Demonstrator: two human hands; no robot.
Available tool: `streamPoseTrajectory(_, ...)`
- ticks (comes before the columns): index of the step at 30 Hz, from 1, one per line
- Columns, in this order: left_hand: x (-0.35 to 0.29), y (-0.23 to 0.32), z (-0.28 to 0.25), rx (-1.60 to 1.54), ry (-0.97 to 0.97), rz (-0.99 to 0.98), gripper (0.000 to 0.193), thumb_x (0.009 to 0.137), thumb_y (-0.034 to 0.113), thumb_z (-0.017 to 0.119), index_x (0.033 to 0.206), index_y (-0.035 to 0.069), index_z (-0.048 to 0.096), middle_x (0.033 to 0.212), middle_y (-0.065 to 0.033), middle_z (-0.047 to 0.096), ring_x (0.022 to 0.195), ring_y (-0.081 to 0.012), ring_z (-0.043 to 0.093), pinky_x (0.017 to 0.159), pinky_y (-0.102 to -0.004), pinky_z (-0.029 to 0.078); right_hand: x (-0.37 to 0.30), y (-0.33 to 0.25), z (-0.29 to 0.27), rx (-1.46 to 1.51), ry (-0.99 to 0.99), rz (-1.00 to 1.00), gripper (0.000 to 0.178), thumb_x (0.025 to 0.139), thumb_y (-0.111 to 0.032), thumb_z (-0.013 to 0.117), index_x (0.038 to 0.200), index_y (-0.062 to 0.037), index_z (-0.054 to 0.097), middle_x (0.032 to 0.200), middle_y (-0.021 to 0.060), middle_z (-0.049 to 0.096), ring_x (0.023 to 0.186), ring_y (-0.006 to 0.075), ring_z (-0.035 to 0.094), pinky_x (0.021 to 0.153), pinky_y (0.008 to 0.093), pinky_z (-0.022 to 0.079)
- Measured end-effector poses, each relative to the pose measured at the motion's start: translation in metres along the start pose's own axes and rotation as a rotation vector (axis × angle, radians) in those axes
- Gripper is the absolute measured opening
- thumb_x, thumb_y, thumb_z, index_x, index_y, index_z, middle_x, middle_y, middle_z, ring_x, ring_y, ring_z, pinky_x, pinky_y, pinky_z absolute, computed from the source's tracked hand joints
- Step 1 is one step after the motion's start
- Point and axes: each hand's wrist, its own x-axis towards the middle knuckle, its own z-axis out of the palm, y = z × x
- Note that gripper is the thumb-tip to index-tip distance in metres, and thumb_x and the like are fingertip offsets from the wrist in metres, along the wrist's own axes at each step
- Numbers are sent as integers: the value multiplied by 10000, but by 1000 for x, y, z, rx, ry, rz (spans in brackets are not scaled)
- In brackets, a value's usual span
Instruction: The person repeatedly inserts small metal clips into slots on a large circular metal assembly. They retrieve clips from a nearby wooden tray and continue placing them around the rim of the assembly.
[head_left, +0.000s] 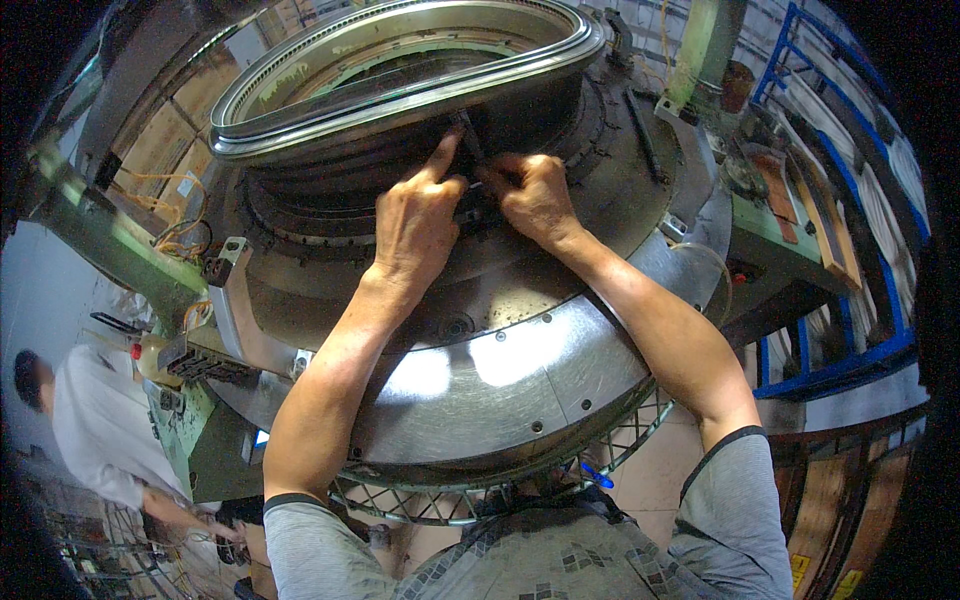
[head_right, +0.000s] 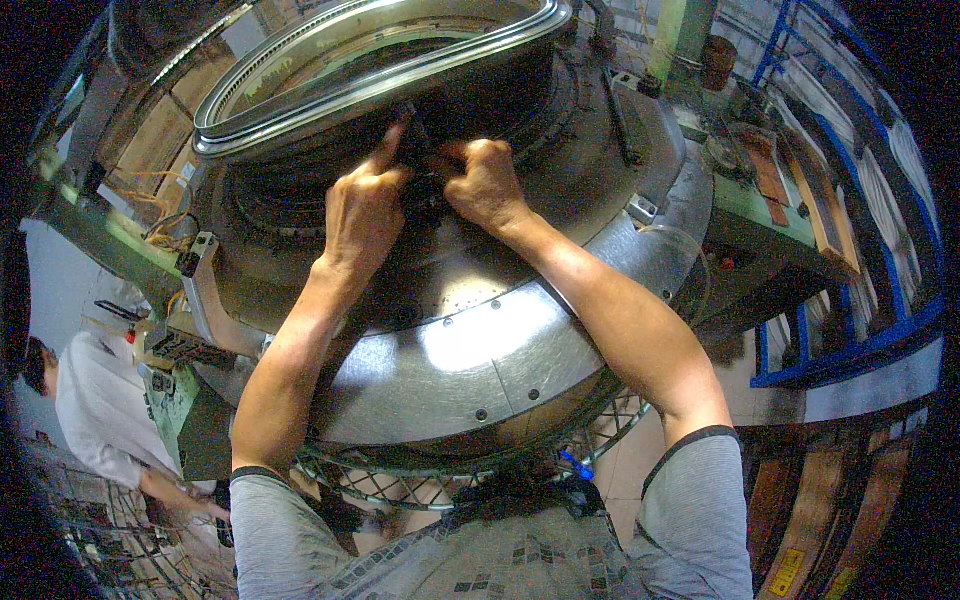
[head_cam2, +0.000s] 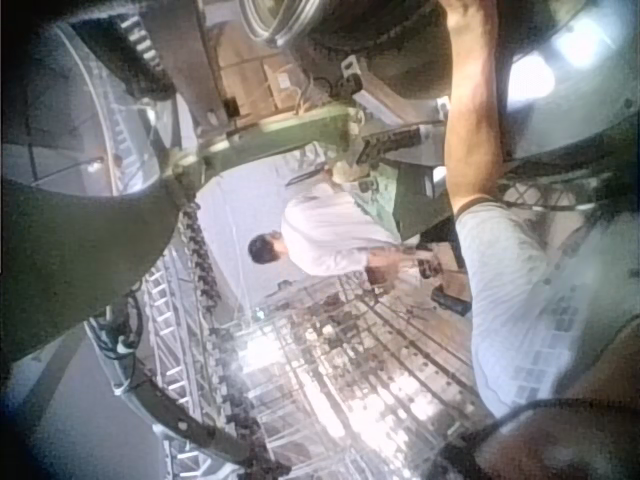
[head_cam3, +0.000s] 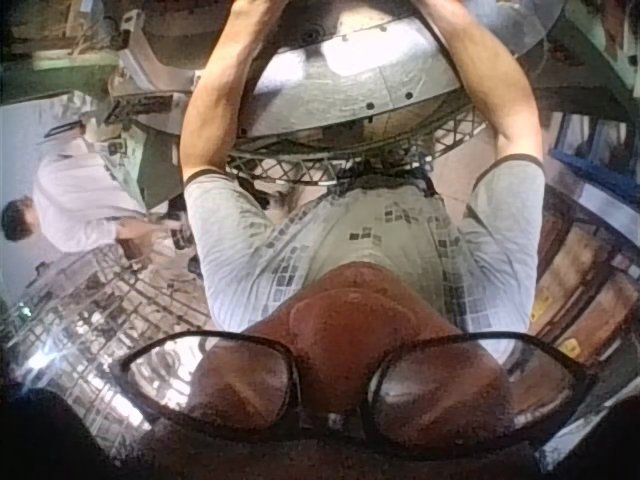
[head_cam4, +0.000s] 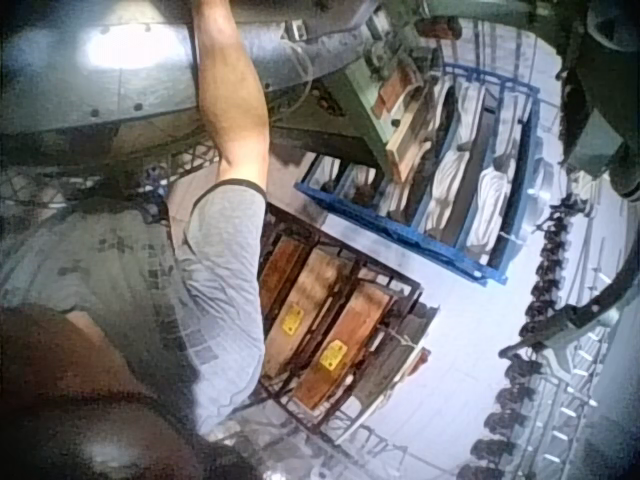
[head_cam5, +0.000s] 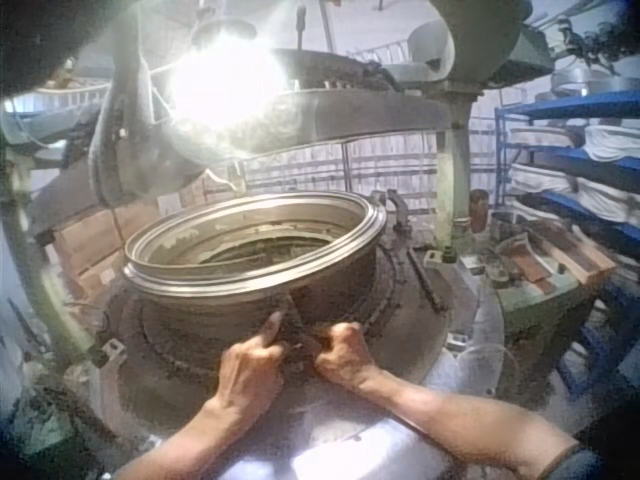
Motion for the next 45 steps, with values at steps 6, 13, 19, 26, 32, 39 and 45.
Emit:
streamPoseTrajectory(6,1,0,-1,-11,-11,-5,151,641,-91,645,761,-9,687,1440,-175,553,865,-367,732,733,-413,622,-1,0,0,1,7,0,172,882,-154,726,935,6,765,766,202,726,624,198,703,597,346,523)
streamPoseTrajectory(13,1,1,0,5,-5,5,148,648,-88,647,766,-9,689,1443,-170,552,853,-365,733,732,-413,621,0,0,0,-20,15,-12,188,888,-169,721,927,10,762,749,216,713,609,197,699,582,351,514)
streamPoseTrajectory(19,3,1,-1,8,-21,0,138,667,-81,637,766,-4,692,1449,-164,549,844,-356,736,725,-410,622,0,-1,0,-26,19,23,203,883,-181,721,926,13,762,755,224,710,622,213,711,587,355,519)
streamPoseTrajectory(26,4,2,0,-6,-36,-15,154,713,-66,596,777,16,710,1470,-145,530,847,-362,733,742,-419,618,1,-3,0,-18,36,6,198,877,-176,722,929,10,764,773,229,711,659,252,731,622,363,539)
streamPoseTrajectory(32,5,2,-1,-31,-45,-27,176,721,-73,576,785,15,714,1482,-140,518,877,-374,727,769,-425,612,1,-5,-1,-28,30,16,191,876,-173,727,930,6,763,774,236,705,657,258,729,620,368,537)
streamPoseTrajectory(39,4,1,-1,-32,-7,24,123,678,-90,639,753,-10,695,1475,-173,520,855,-351,741,729,-406,631,1,-4,-2,-18,8,29,197,880,-171,729,940,14,763,789,239,712,669,244,734,615,366,534)
streamPoseTrajectory(45,5,0,0,-6,-15,24,120,671,-89,638,749,-14,689,1476,-173,519,855,-352,740,730,-406,629,0,-4,0,5,25,10,197,879,-170,731,937,15,763,778,235,712,661,232,732,607,364,532)
